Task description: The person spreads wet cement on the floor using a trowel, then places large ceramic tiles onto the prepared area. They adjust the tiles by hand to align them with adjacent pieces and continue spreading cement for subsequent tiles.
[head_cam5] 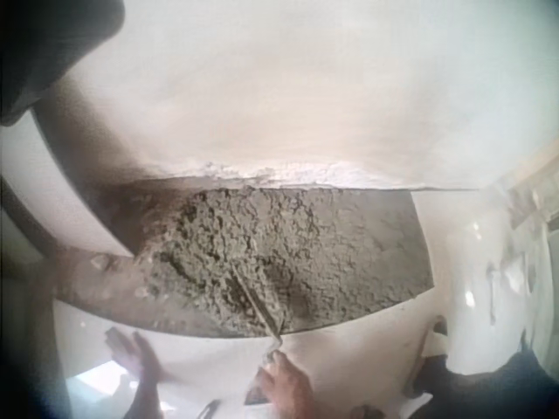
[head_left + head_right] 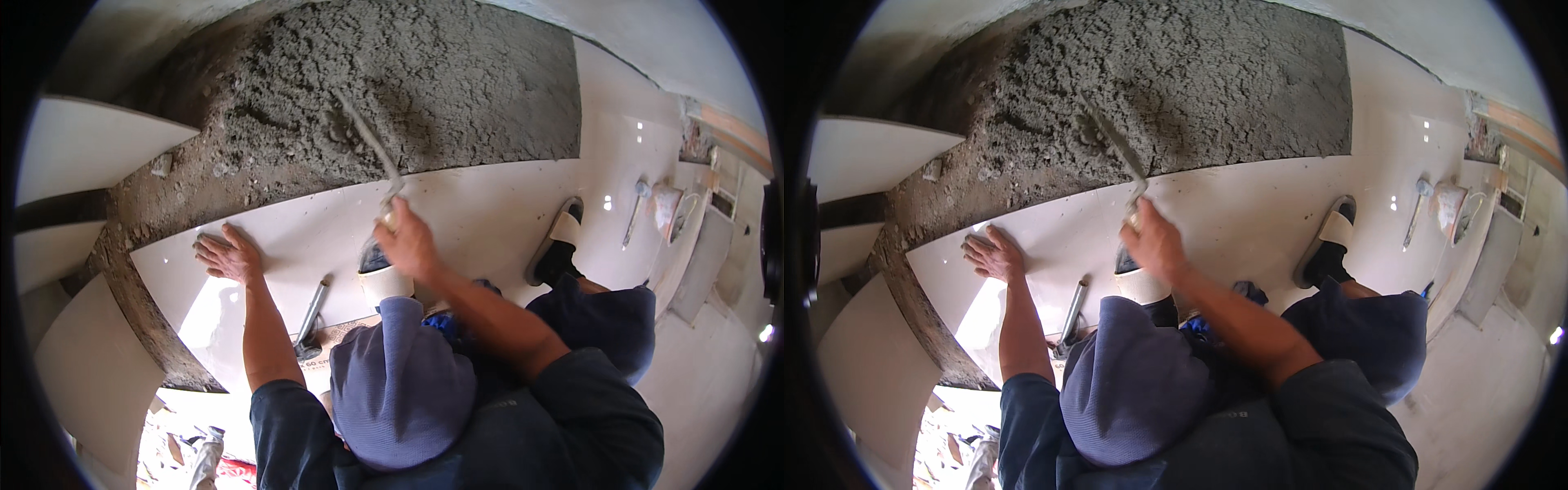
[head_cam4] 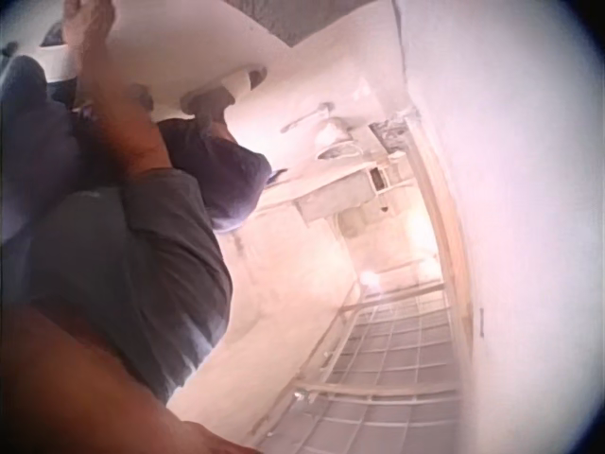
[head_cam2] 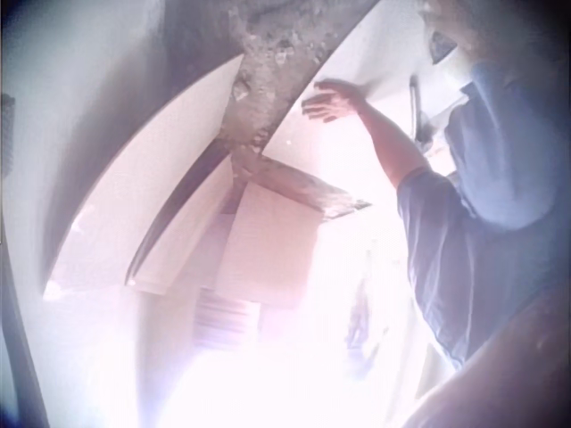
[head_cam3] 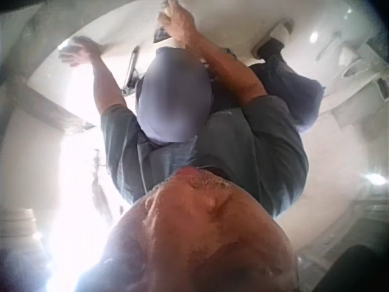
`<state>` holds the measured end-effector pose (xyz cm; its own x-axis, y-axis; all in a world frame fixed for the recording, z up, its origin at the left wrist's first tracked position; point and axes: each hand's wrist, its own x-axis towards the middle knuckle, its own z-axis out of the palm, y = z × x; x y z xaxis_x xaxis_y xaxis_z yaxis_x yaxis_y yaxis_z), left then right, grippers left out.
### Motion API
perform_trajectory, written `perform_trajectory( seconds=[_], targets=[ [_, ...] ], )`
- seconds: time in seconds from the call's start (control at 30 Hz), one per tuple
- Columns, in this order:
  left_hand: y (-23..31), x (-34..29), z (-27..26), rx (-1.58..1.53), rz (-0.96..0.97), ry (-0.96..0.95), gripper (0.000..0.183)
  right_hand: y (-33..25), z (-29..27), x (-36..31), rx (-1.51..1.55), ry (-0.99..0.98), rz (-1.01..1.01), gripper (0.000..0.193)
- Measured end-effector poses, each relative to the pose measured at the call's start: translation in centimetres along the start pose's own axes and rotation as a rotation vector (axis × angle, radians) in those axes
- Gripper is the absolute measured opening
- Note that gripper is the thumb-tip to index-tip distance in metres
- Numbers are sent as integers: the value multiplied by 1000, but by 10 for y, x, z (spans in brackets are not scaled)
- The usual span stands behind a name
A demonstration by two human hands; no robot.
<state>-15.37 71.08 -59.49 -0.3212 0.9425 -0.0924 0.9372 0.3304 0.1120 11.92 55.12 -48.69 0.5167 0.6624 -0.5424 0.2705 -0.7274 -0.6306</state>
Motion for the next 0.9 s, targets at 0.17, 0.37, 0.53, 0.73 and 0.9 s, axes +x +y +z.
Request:
perform_trajectory(
  seconds=[0.17,0.37,0.53,0.73,0.9],
  targets=[
    [-7,0,2,-16,2,-2,89,11,-41,49,-247,-61,-233,26],
    [-13,2,10,25,24,-5,93,-8,-51,28,-182,-63,-352,30],
    [-13,4,12,42,5,0,92,-18,-85,41,-222,-116,-358,33],
    [-15,6,16,150,5,33,87,-14,-114,54,-237,-87,-146,30],
    [-18,8,18,123,-9,29,88,-39,-148,97,-511,-130,-106,33]
  ],
)
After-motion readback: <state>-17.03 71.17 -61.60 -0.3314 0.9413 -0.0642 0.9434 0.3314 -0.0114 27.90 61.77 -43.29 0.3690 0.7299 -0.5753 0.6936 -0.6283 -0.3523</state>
